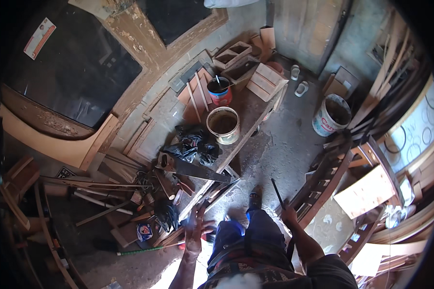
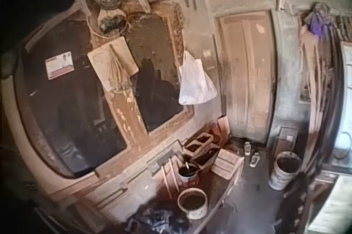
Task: The person uses a hand saw to cut a small piece of wood on the floor of a workshop. They then walk to a workbench, open a drawer, and retrieve a chisel before returning to the wood to continue cutting.
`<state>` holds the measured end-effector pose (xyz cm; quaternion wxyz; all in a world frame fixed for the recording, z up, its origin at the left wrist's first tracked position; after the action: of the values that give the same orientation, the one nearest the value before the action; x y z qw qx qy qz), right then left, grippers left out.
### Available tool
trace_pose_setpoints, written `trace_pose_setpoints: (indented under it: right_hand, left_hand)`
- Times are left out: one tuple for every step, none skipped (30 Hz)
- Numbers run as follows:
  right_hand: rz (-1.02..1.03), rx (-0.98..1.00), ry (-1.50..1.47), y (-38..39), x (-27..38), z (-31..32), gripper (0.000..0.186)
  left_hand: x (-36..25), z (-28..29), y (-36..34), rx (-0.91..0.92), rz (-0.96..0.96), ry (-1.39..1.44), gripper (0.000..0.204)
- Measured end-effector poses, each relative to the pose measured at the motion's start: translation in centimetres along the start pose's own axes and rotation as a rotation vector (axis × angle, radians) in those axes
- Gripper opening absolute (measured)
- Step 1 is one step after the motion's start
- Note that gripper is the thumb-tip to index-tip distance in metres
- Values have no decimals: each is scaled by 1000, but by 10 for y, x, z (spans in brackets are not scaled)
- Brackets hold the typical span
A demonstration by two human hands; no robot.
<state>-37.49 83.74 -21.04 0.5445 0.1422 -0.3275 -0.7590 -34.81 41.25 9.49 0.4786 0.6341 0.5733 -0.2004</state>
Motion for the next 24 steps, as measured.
trace_pose_setpoints:
  right_hand:
    - [50,-57,-7,-12,22,15,34]
    - [51,-56,-97,-19,46,36,33]
    - [48,-48,-187,-18,73,63,31]
    - [34,-57,-275,-22,87,85,30]
    - [78,-176,-234,-37,90,96,29]
    - [133,-301,-205,-61,103,107,28]
    - [191,-421,-172,-84,114,117,27]
    - [196,-446,-210,-99,129,124,27]
    - [196,-468,-242,-116,143,132,27]
    - [197,-451,-223,-128,160,138,28]
    - [208,-433,-211,-144,182,146,28]
    - [233,-412,-198,-164,201,151,28]
    - [263,-392,-185,-187,220,155,29]
    - [300,-377,-173,-213,240,159,29]
    - [318,-416,-165,-238,259,165,29]
    - [331,-443,-151,-260,267,160,29]
    - [356,-471,-144,-280,280,155,29]
    - [362,-504,-173,-302,288,152,29]
    - [369,-536,-204,-318,300,148,30]
    - [354,-484,-182,-325,316,142,30]
    - [383,-475,-180,-327,334,133,30]
    - [404,-481,-184,-340,342,129,31]
    - [420,-500,-187,-356,346,131,32]
    - [422,-492,-179,-380,349,138,35]
  left_hand:
    - [47,57,5,20,-59,260,83]
    - [71,90,15,-209,55,-112,78]
    - [75,101,22,-319,168,-231,76]
    - [82,106,27,-408,285,-342,74]
    - [103,120,36,-460,317,-312,73]
    - [131,143,42,-513,334,-288,72]
    - [156,165,55,-549,348,-203,75]
    - [171,173,66,-627,396,-217,86]
    - [178,172,74,-678,448,-218,88]
    - [183,168,88,-740,507,-219,91]
    - [184,164,98,-808,555,-222,94]
    - [189,162,111,-828,575,-198,97]
    - [191,155,114,-868,583,-193,96]
    - [193,146,114,-909,583,-184,96]
    - [197,136,114,-952,585,-170,95]
    - [194,118,105,-1006,568,-118,94]
    - [199,105,101,-1006,553,-85,93]
    - [205,94,96,-1006,532,-52,91]
    - [210,81,90,-1007,508,-18,90]
    - [219,68,91,-1037,537,-54,81]
    - [227,57,92,-1076,508,22,80]
    - [243,53,97,-1098,473,92,78]
    - [257,47,94,-1106,434,163,77]
    - [257,38,74,-1134,485,143,74]
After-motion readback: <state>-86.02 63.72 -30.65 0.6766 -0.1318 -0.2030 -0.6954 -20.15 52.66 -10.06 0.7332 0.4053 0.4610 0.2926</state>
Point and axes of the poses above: each hand's wrist, its own y-axis away from the middle knuckle, its own z-axis out of the back of the hand, x = y × z, the point moved 4 cm from there along -y, towards the middle knuckle, and after that the axes turned 11 degrees about y, right-handed, at the moved point
